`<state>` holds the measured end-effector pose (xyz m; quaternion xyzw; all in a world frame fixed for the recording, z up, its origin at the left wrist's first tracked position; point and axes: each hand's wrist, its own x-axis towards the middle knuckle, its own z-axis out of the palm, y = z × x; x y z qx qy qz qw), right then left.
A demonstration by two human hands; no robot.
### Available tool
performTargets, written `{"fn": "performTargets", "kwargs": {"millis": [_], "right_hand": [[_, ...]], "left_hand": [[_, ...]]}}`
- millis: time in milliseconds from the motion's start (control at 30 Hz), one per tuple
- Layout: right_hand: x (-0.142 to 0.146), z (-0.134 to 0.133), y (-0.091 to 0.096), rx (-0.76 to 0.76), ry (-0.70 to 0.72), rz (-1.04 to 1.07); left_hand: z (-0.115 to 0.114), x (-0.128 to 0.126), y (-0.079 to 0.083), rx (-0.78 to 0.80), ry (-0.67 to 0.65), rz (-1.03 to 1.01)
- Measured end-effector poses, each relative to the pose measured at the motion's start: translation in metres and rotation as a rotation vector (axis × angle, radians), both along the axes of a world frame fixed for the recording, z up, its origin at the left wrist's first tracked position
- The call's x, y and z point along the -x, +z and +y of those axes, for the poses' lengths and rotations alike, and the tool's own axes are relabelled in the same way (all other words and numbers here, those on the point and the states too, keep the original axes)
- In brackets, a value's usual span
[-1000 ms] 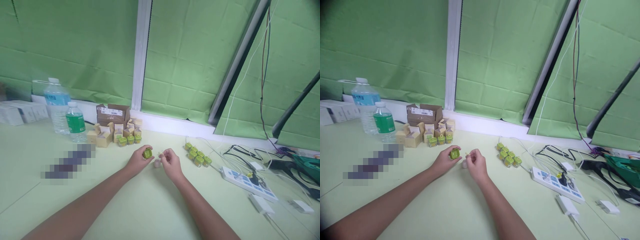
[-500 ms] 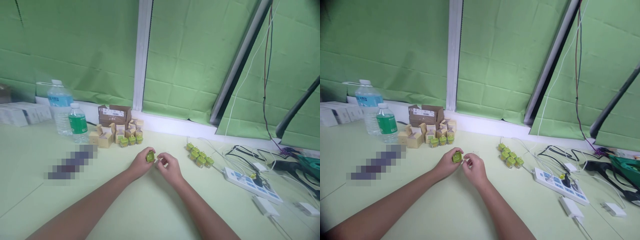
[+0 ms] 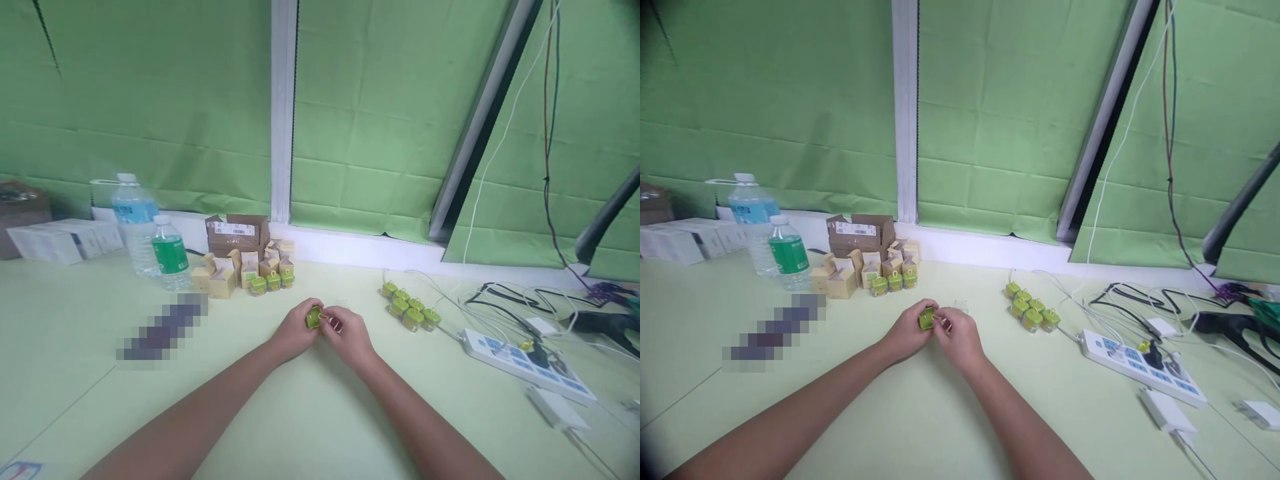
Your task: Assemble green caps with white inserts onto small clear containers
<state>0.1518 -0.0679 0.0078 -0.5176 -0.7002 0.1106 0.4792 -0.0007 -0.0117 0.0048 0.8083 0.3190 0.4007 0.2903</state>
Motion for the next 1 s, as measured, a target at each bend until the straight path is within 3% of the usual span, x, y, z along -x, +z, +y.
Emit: {"fn": "performTargets", "kwargs": {"millis": [167,467,1000], "right_hand": [[0.0005,0.0007,0.0004,-0.008,-0.045,-0.034],[-0.0018,-0.0010,0.0035,-0.034,-0.076,-0.026],[0.0055,-0.0052,0.0059,-0.020,-0.099,-0.217]], "left_hand": [[-0.0046,-0.0015,0.0028,-0.001,-0.056,0.039],[0.0009,0.0019,0.0033,-0.128,-0.035,0.066],[-0.0029,-0.0026,-0.0004,-0.252,-0.081,0.168]]}}
